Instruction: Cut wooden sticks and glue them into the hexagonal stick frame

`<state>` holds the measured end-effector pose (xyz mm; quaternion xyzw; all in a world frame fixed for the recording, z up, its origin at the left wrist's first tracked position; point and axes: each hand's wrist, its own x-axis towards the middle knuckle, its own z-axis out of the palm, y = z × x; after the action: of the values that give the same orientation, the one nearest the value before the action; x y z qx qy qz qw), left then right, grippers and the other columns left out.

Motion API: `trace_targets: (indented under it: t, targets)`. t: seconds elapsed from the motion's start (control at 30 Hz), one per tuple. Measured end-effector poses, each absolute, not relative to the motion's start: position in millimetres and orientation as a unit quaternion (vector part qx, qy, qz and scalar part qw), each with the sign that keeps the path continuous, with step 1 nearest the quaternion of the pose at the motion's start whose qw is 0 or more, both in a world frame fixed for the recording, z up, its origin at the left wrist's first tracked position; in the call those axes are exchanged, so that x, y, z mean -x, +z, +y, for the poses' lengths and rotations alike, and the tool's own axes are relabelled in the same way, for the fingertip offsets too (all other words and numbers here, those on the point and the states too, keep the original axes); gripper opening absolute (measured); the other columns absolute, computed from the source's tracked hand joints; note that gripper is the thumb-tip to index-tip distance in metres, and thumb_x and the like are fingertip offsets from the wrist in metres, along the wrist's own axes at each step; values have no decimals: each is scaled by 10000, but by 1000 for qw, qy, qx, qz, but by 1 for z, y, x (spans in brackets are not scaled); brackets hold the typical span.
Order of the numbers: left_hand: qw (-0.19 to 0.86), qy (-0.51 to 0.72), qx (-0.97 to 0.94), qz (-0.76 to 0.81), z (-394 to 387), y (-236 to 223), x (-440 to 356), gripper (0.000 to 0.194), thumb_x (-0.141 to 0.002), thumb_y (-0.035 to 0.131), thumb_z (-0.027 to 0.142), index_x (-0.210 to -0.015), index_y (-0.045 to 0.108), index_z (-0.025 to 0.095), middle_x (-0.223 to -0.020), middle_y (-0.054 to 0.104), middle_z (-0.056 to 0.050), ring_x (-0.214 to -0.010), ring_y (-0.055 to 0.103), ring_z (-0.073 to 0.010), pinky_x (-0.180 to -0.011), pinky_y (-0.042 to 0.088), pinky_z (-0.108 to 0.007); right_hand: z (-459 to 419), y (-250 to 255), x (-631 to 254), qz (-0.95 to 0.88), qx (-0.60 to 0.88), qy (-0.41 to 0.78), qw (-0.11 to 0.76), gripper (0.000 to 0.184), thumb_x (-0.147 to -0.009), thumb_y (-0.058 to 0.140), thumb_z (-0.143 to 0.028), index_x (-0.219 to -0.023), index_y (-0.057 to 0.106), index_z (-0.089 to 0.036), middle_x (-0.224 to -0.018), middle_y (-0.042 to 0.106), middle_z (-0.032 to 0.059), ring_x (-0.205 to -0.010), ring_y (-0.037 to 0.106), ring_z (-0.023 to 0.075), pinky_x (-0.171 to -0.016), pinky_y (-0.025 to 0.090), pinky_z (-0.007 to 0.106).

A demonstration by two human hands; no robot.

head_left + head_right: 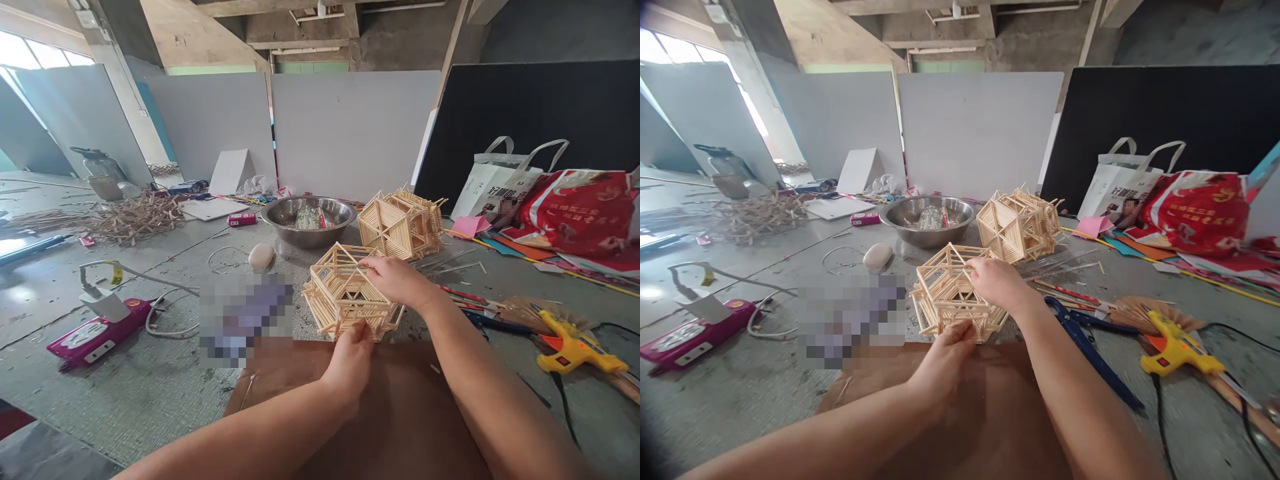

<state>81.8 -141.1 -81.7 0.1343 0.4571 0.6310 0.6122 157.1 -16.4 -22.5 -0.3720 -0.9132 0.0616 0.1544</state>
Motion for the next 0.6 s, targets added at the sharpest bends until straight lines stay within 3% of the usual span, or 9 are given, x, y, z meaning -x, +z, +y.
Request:
trace_targets:
  t: [0.1, 0.27, 0.4, 0.6]
  targets:
    - [615, 562, -181, 522, -166, -65, -60, 248, -633, 552, 43, -853, 616, 138, -865, 641, -67, -843, 577, -174, -780, 432, -247, -16, -24, -158, -912, 371, 68, 160, 356, -806, 321, -181, -1086, 540, -178, -1121, 574, 64, -1025, 517, 183, -883, 366, 296]
    - [526, 689, -127, 482, -165, -33, -16, 169, -764, 429, 152, -854, 555, 83, -883, 614, -131, -855, 591, -188, -773, 474, -266, -16, -23, -160, -911, 371, 75, 163, 356, -814, 314, -192, -1088, 542, -172, -1105, 584, 68, -1006, 529, 183, -874, 375, 298]
    - [583, 668, -73, 457, -143, -22, 1, 261, -798, 386, 246, -881, 522, 40, -925, 586, -195, -853, 596, -223, -708, 511, -276, -19, -23, -159, -909, 376, 77, 164, 358, -814, 318, -200, -1099, 535, -176, -1105, 584, 69, -1000, 531, 192, -860, 386, 312]
    - [573, 661, -103, 472, -131, -21, 8, 165, -766, 421, 181, -829, 526, 69, -886, 587, -163, -802, 603, -207, -688, 516, -287, -17, -25, -158, -909, 368, 86, 175, 363, -814, 312, -202, -1094, 540, -174, -1089, 593, 66, -985, 539, 185, -852, 393, 309]
